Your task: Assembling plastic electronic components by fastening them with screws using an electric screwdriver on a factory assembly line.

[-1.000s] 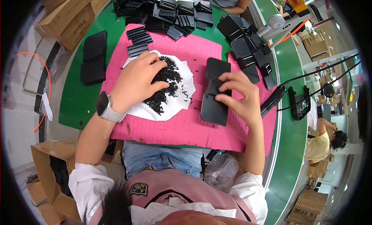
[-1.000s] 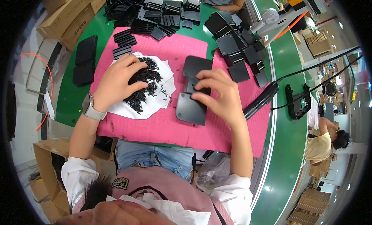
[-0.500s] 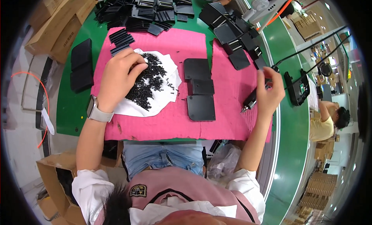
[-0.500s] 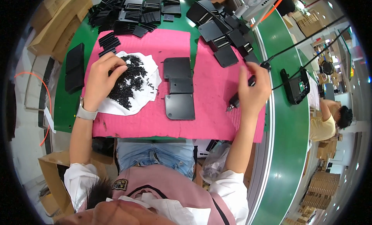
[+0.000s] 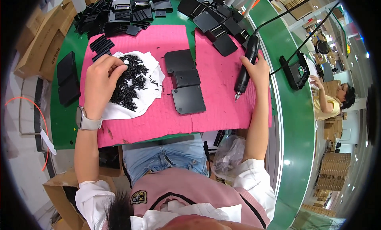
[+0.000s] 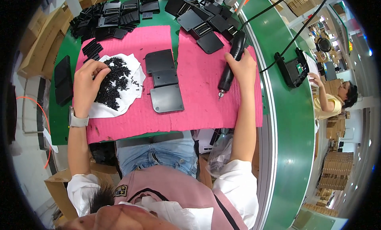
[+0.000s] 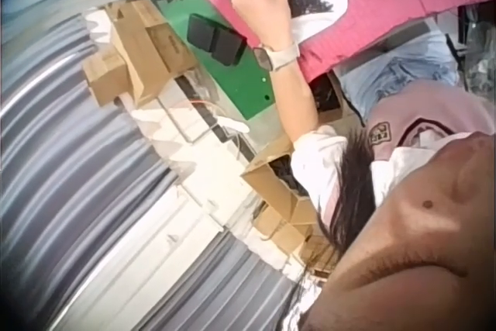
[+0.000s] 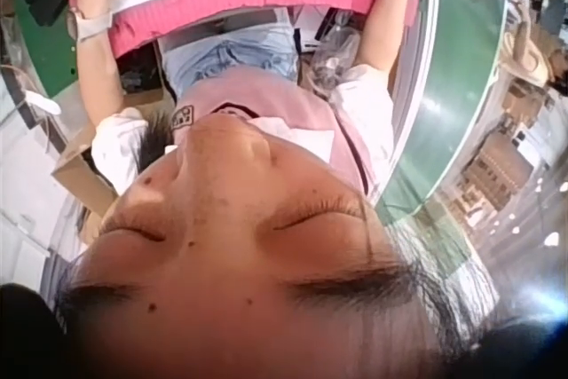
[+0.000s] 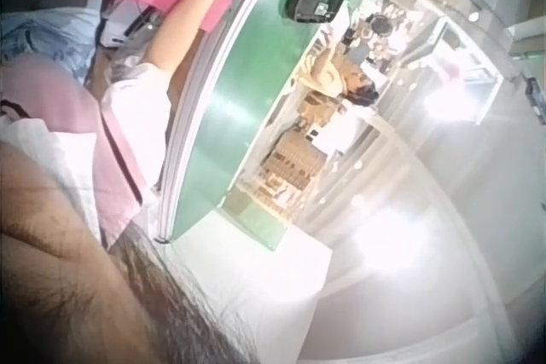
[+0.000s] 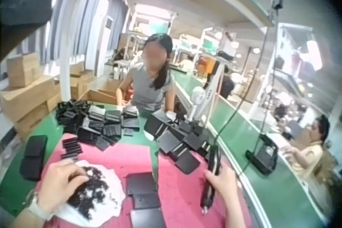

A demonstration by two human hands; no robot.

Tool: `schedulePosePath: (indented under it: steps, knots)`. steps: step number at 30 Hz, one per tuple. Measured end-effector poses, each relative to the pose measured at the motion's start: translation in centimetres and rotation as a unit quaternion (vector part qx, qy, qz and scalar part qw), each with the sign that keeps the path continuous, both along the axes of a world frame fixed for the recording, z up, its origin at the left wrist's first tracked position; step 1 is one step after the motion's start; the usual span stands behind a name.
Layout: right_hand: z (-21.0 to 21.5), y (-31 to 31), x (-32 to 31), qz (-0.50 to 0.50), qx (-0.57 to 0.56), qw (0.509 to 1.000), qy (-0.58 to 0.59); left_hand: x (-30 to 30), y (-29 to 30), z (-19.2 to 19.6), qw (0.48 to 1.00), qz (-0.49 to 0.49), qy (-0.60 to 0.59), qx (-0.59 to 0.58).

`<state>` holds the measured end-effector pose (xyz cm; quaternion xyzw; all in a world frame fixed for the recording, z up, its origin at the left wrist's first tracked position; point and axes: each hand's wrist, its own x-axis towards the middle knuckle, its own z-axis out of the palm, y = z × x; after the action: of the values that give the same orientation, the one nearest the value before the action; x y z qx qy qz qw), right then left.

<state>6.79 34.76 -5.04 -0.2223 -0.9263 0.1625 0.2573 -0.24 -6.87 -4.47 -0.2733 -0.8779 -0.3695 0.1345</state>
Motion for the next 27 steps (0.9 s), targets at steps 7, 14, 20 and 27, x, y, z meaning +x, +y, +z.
schedulePosePath:
  steps: [7, 14, 20, 27]
  knots:
    - [3.0, -3.3, 0.8, 0.228, -0.609, 0.747, 0.138, -0.4, 0.6, -0.1, 0.990, -0.022, -0.029, 0.137]
    - [9.9, -10.2, 0.5, 0.420, -0.669, 0.585, 0.184, 0.4, 4.3, 1.0, 0.715, -0.249, -0.518, 0.398]
    - [10.0, -13.2, -0.5, 0.652, -0.576, 0.428, 0.244, 2.7, 7.2, 1.7, 0.722, -0.298, -0.537, 0.320]
    - [8.8, -14.5, 0.0, 0.581, -0.598, 0.464, 0.299, 3.4, 7.0, 1.4, 0.750, -0.286, -0.519, 0.295]
